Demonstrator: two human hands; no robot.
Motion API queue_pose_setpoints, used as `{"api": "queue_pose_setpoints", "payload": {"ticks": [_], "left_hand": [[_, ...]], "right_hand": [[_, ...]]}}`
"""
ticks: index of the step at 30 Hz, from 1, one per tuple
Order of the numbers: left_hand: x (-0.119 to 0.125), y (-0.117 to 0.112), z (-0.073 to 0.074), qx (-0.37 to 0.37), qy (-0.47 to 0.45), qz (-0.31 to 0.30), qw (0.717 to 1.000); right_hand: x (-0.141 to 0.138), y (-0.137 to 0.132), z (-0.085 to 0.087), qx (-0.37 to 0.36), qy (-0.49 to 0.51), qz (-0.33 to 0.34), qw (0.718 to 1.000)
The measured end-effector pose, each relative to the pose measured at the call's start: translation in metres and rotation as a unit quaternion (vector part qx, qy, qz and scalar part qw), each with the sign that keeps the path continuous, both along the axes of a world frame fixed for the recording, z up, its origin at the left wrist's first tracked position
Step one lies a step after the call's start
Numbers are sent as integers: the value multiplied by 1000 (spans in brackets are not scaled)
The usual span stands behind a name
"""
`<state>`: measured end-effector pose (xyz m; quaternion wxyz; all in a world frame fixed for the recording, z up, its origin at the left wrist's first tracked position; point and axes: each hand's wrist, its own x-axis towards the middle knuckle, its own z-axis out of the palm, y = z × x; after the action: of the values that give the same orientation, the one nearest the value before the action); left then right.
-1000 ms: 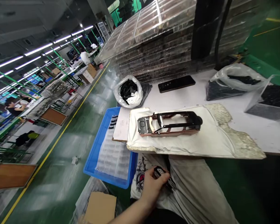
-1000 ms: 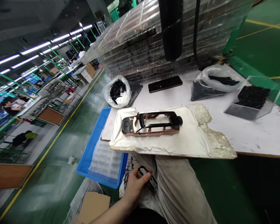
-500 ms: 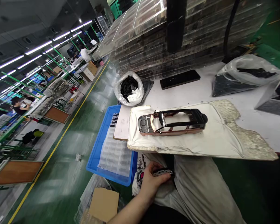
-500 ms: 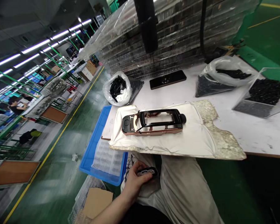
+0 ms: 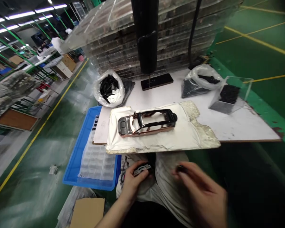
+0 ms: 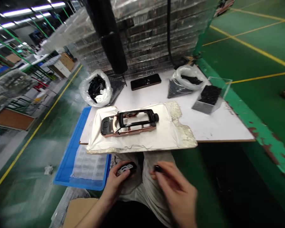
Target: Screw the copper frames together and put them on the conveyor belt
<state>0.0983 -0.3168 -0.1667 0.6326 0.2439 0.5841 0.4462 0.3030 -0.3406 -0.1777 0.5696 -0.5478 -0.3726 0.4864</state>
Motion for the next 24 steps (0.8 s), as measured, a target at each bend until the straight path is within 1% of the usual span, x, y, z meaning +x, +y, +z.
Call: {"api": "queue_pose_setpoints", "payload": {"ticks": [2,4,8,12,15,19,24], "left_hand": [[0,0,3,10,2,-18,1000],[1,0,5,21,11,-36,999],[2,2,10,32,41,-62,997],[2,1,11,43,85,-84,992],[3,-2,11,46,90,-92,991],[2,-3,11,46,91,-104,989],[0,2,11,64,125,-147,979]], "right_hand": [[-16,10,-2,-23,38,23,999],[-29,18,0,-45,86,46,994],[-36,26,9,-84,136,52,986],[-33,31,12,-79,132,71,986],[-35,32,8,-79,136,85,984],[-37,31,4,-98,133,92,982],[-33,31,3,-109,106,93,984]]}}
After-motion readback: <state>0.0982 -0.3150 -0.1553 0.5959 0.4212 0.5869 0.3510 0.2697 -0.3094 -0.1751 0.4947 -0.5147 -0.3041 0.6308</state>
